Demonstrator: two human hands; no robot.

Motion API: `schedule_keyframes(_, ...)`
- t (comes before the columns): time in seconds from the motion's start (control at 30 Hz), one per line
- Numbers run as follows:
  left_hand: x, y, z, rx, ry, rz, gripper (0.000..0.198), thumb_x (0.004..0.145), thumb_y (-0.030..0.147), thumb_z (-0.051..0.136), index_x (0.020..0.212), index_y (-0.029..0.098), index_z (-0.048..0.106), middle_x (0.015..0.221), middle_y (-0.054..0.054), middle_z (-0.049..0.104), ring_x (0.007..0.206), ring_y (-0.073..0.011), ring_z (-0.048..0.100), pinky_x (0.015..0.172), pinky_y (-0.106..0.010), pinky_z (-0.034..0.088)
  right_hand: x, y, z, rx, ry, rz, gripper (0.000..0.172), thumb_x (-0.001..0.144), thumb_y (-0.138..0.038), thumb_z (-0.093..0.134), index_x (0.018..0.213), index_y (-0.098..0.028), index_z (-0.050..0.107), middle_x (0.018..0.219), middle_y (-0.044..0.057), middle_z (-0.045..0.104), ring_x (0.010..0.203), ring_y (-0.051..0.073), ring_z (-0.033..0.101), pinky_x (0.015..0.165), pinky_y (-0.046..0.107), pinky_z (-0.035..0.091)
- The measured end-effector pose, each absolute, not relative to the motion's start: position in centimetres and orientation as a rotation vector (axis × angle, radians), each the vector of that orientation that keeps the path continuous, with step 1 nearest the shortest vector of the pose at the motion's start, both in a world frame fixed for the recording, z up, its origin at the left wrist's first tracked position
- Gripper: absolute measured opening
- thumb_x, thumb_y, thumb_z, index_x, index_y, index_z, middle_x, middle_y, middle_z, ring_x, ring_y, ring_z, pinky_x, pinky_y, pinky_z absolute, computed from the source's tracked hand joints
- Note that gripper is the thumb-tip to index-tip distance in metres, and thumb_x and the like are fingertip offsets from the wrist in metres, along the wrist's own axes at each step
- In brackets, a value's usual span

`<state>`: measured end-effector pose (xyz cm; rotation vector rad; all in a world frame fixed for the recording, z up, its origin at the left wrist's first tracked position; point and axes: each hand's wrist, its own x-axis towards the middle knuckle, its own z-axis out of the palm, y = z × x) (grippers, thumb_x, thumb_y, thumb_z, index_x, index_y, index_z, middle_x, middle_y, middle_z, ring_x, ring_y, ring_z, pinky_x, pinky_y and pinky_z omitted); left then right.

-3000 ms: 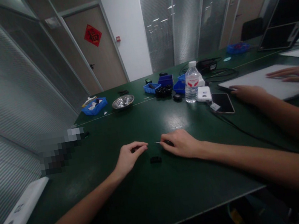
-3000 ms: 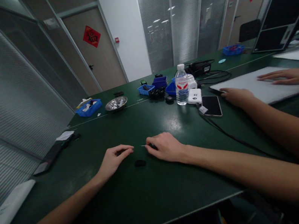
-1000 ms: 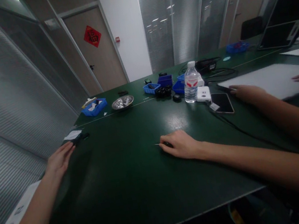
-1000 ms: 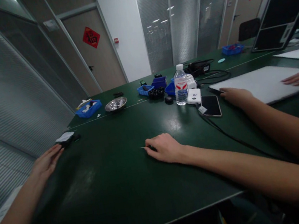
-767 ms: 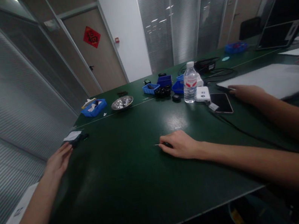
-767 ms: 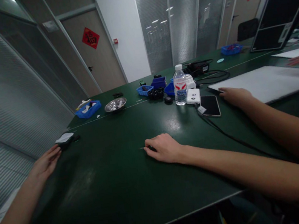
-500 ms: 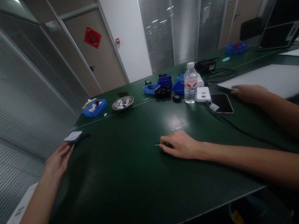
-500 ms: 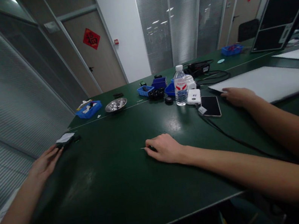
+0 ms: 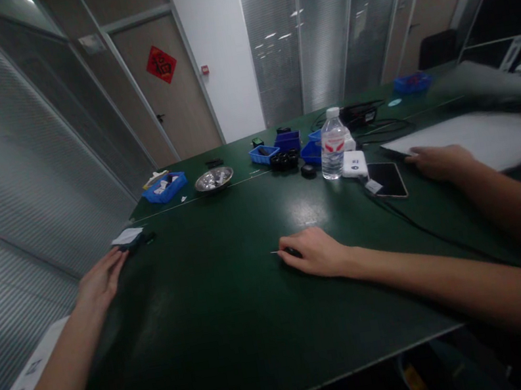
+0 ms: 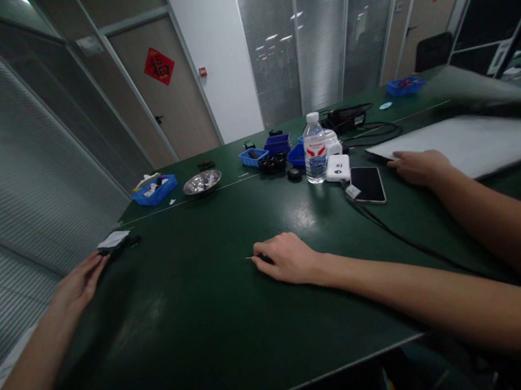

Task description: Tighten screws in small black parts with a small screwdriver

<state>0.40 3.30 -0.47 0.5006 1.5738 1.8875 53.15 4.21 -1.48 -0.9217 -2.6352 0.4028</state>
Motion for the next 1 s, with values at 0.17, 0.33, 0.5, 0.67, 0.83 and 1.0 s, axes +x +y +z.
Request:
schedule_keyframes(0.17, 0.3, 3.4, -0.7, 0.454, 1.495, 1.982, 0.012, 0.090, -0.007, 0.058, 0.096, 0.000, 0.065, 0.087, -0.005, 0.071, 0.088, -0.0112, 0.072, 0.080, -0.013, 0.063, 53.1, 4.2, -1.5, -0.927, -2.636, 0.405, 0.030, 0.102, -0.038, 0.045, 0.104, -0.017, 0.067, 0.079, 0.002, 0.067, 0.063, 0.011, 0.054, 0.060, 0.024, 0.034)
schedule_keyframes(0.33, 0.9, 3.1, -0.3, 0.437, 1.503, 1.999, 0.013, 0.088, -0.009, 0.059, 0.094, 0.001, 0.066, 0.088, -0.006, 0.071, 0.085, -0.0103, 0.072, 0.079, -0.011, 0.061, 53.1, 4.2, -1.3, -0.919, -2.635, 0.416, 0.029, 0.103, -0.037, 0.045, 0.104, -0.017, 0.067, 0.080, 0.003, 0.067, 0.064, 0.011, 0.056, 0.060, 0.024, 0.034)
schedule_keyframes(0.5, 1.7, 2.9, 0.4, 0.436, 1.534, 1.998, 0.018, 0.084, -0.011, 0.059, 0.096, 0.002, 0.066, 0.086, -0.006, 0.070, 0.083, -0.0111, 0.072, 0.078, -0.013, 0.061, 53.2, 4.2, -1.4, -0.922, -2.636, 0.417, 0.030, 0.103, -0.038, 0.045, 0.104, -0.018, 0.067, 0.080, 0.002, 0.067, 0.064, 0.011, 0.055, 0.060, 0.024, 0.035)
schedule_keyframes(0.67, 2.2, 2.9, 0.7, 0.457, 1.532, 2.004, 0.020, 0.082, -0.013, 0.060, 0.094, 0.002, 0.066, 0.084, -0.006, 0.070, 0.081, -0.0112, 0.072, 0.077, -0.013, 0.062, 53.2, 4.1, -1.3, -0.919, -2.641, 0.417, 0.031, 0.103, -0.039, 0.044, 0.105, -0.018, 0.067, 0.080, 0.003, 0.067, 0.064, 0.012, 0.056, 0.060, 0.024, 0.035)
schedule_keyframes(0.83, 2.6, 2.9, 0.7, 0.493, 1.486, 2.071, 0.011, 0.085, -0.009, 0.063, 0.090, 0.000, 0.066, 0.088, -0.007, 0.071, 0.089, -0.0123, 0.072, 0.083, -0.015, 0.062, 53.1, 4.1, -1.3, -0.926, -2.643, 0.394, 0.029, 0.103, -0.037, 0.045, 0.104, -0.018, 0.067, 0.080, 0.003, 0.067, 0.065, 0.012, 0.056, 0.061, 0.024, 0.035)
schedule_keyframes(1.0, 2.7, 2.8, 0.4, 0.489, 1.480, 2.133, 0.011, 0.085, -0.009, 0.063, 0.089, 0.001, 0.066, 0.085, -0.005, 0.071, 0.092, -0.0127, 0.071, 0.086, -0.016, 0.061, 53.1, 4.2, -1.4, -0.922, -2.645, 0.389, 0.029, 0.103, -0.037, 0.045, 0.105, -0.018, 0.067, 0.079, 0.002, 0.067, 0.064, 0.012, 0.056, 0.061, 0.024, 0.035)
